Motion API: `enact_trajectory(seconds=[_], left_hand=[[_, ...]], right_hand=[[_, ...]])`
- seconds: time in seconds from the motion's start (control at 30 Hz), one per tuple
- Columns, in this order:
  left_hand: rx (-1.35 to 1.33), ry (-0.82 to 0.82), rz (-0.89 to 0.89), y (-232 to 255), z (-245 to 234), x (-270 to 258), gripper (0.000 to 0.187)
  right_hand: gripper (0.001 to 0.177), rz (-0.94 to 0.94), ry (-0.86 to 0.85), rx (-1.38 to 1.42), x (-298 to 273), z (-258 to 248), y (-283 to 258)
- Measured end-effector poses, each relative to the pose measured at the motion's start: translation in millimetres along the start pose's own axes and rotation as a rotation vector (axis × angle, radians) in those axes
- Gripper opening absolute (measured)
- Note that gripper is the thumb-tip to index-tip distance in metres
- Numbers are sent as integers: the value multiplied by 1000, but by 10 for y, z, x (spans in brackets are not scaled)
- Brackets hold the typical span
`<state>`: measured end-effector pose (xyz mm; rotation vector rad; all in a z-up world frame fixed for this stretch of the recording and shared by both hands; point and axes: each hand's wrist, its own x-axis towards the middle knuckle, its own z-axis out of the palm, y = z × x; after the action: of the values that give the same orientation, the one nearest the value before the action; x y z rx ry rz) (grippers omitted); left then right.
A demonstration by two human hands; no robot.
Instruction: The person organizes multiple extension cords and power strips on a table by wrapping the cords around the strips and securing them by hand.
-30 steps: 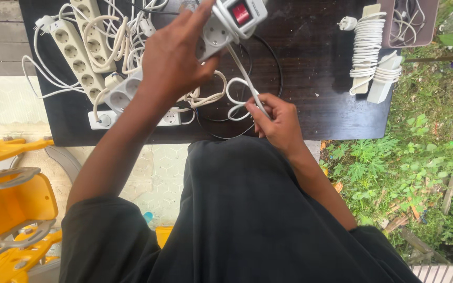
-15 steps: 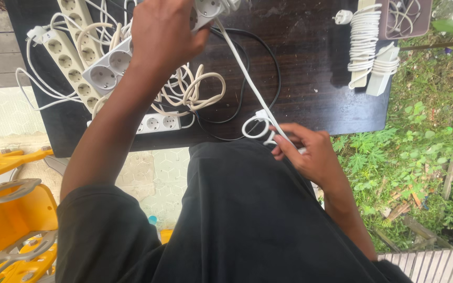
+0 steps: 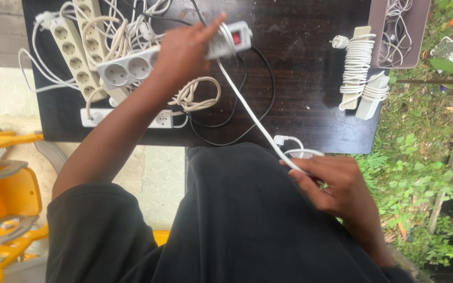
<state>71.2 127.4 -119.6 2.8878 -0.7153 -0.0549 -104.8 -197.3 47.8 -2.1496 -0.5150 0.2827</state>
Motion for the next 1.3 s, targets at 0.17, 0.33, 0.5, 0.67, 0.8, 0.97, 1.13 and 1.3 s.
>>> enact_trajectory(seconds=[0.17, 0.33, 0.5, 0.67, 0.8, 0.97, 1.13, 1.3], left_hand=[[-20, -138, 70, 486, 51, -229, 103], [-101, -222, 89, 880, -100, -466, 108], [-141, -293, 216, 1281, -259, -658, 83], [-294, -187, 250, 1631, -508, -803, 71], [-459, -80, 171, 1790, -882, -842, 76], [-585, -141, -12, 1890, -1436, -900, 96], [-526, -53, 113, 1781, -1607, -881, 100], [-426, 53, 111, 1635, -1526, -879, 84]], right_hand=[[12, -292, -26, -10, 382, -366, 265], [24, -427, 44, 132, 902, -599, 492], [29, -345, 51, 188, 1356, -683, 741], [35, -163, 78, 513, 1769, -449, 1171], [47, -85, 109, 703, 1879, -183, 1583], [29, 77, 103, 721, 1809, 144, 1806], [26, -3, 62, 600, 1604, 608, 1699], [28, -130, 102, 260, 1301, 792, 1524]])
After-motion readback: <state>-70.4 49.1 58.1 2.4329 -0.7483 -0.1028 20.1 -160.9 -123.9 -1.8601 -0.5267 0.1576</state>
